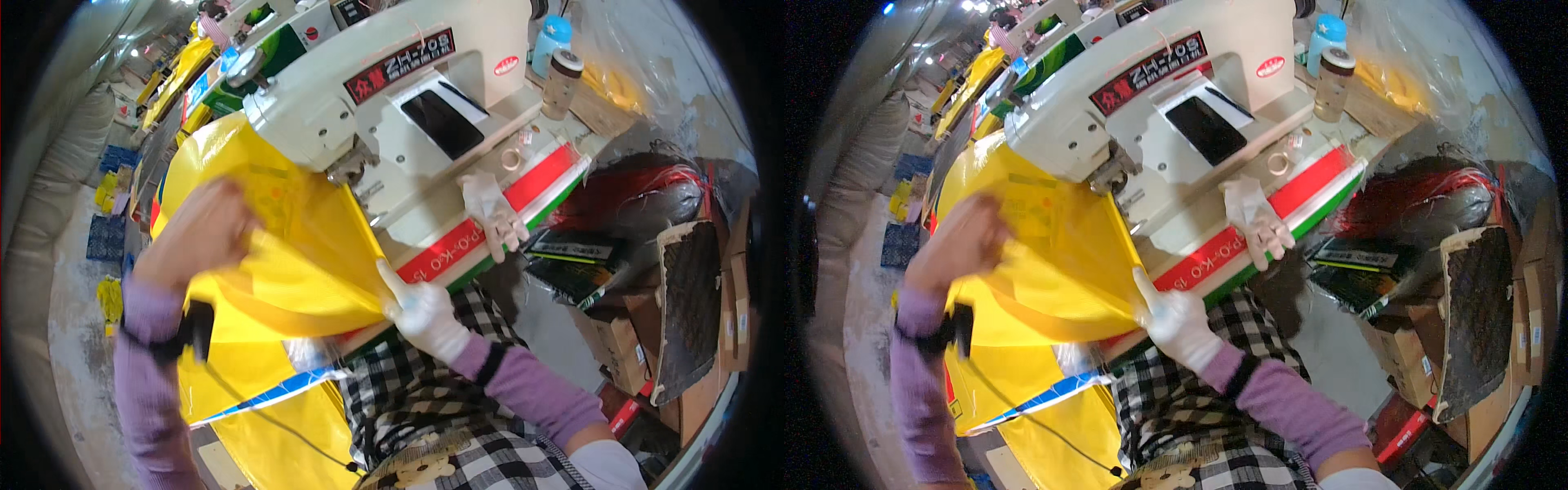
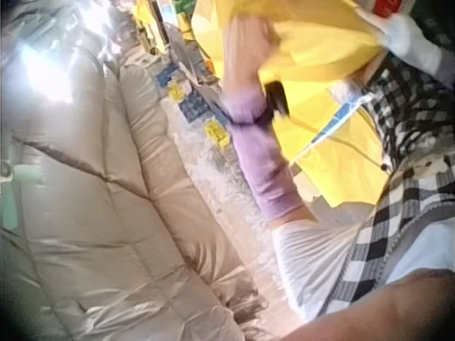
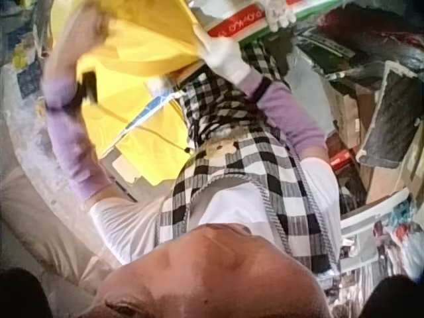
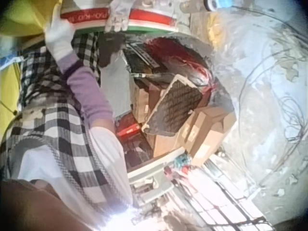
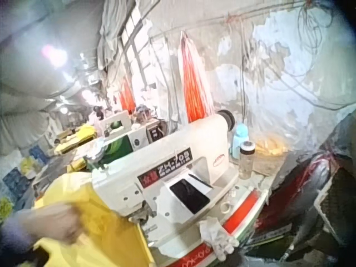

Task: Sewing and folding industrial yellow plastic bags using a specialized sewing machine.

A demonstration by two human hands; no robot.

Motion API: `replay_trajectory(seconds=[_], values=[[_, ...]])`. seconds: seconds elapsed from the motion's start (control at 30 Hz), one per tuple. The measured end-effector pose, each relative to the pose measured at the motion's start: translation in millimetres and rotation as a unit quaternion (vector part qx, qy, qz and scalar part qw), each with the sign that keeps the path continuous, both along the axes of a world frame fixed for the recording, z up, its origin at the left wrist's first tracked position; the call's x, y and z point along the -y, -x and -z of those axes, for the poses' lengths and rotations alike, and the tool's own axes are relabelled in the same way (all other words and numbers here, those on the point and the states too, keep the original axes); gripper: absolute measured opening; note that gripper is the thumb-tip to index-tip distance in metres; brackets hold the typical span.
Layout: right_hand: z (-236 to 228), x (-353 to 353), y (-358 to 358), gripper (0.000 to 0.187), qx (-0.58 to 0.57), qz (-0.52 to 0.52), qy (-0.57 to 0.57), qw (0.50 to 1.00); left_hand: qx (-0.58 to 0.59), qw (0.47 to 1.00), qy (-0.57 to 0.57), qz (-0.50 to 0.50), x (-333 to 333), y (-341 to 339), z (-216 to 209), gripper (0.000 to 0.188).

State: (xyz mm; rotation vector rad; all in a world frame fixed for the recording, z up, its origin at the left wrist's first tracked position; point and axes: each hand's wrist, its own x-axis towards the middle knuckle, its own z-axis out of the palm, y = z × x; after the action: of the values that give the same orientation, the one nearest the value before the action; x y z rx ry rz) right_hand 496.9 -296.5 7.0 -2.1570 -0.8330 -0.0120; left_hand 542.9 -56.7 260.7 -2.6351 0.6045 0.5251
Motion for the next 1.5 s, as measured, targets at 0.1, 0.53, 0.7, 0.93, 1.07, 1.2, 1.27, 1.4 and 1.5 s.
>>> replay_trajectory(seconds=[0.1,0.53,0.7,0.93,1.07,1.2,1.27,1.4,1.5], values=[[4,-39,-50,0.065,0.031,0.007,0.052,0.998,0.082,0.929,0.336,-0.132,-4,139,92,0.019],[-17,19,36,0.055,-0.390,-0.044,-0.177,0.903,-0.256,0.938,0.204,-0.110,1,26,162,0.034],[-20,27,38,0.044,-0.305,-0.064,-0.159,0.937,-0.446,0.713,0.461,-0.284,38,182,145,0.042],[-12,30,51,0.019,-0.365,-0.068,-0.204,0.906,0.028,0.621,0.623,-0.475,78,188,173,0.047],[-20,45,54,0.020,-0.331,-0.046,-0.093,0.938,-0.137,0.646,0.571,-0.489,101,162,154,0.028],[-20,59,70,0.020,-0.301,-0.035,-0.112,0.946,0.052,0.917,0.395,-0.004,105,154,152,0.014],[-27,69,83,0.033,-0.311,-0.035,-0.117,0.943,0.040,0.907,0.397,0.133,110,159,156,0.010],[-42,95,100,0.030,-0.308,-0.091,-0.021,0.947,-0.092,0.930,0.351,-0.061,145,195,159,0.017],[-41,90,83,0.030,-0.345,-0.028,-0.117,0.931,-0.108,0.926,0.315,-0.176,144,204,167,0.018]])
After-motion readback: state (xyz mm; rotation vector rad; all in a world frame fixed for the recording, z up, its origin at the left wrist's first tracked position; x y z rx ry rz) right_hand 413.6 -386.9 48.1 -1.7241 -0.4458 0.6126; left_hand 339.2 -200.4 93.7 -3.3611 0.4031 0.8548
